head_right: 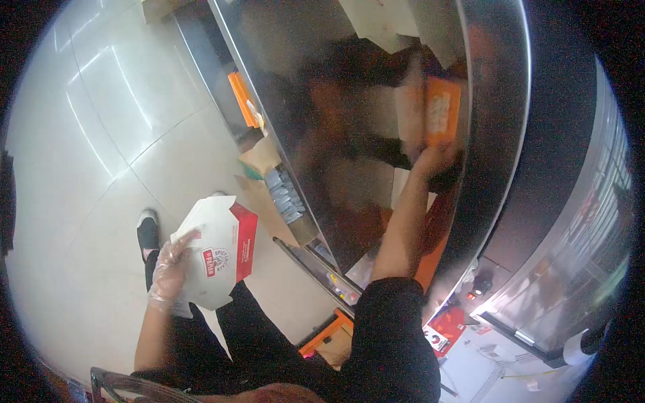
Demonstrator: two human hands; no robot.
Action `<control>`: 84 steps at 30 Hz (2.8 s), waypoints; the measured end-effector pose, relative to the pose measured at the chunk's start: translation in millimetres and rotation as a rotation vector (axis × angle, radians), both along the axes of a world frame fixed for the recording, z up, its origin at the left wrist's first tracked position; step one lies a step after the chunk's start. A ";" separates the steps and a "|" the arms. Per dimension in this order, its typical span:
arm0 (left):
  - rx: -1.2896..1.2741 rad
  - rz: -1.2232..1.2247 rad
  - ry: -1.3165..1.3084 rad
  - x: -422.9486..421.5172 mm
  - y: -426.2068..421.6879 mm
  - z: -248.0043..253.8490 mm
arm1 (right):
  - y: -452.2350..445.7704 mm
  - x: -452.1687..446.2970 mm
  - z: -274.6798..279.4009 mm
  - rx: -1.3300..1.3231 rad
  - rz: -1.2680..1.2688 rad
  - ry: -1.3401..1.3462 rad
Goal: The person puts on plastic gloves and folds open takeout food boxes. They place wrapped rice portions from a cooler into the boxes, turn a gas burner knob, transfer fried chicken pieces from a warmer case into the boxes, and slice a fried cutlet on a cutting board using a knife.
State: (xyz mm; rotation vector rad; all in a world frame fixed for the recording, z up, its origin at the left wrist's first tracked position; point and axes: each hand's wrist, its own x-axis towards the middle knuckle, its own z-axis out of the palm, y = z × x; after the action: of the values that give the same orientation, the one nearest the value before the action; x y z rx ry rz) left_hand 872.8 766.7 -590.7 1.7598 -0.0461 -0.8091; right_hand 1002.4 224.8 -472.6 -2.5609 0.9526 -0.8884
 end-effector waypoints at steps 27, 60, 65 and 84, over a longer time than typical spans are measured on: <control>-0.145 0.231 0.033 47.8 -114.7 11.2 | 252.0 -68.7 -8.4 0.611 0.577 0.734; -0.133 0.043 -0.384 79.6 -26.0 -19.9 | 317.7 -459.0 325.5 0.581 -0.116 0.444; -0.307 0.038 0.045 78.5 -26.7 30.4 | 283.9 -582.6 409.2 0.511 -0.575 0.080; 0.027 -1.556 -0.984 -290.1 -287.7 383.5 | -58.6 -848.6 300.1 -0.085 -0.744 -0.224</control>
State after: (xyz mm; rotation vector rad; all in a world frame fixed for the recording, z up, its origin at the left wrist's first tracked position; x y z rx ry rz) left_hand 582.7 479.0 -207.2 1.7586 -2.2310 -0.8036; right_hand 153.7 166.1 -172.5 -2.0881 1.8606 -1.3785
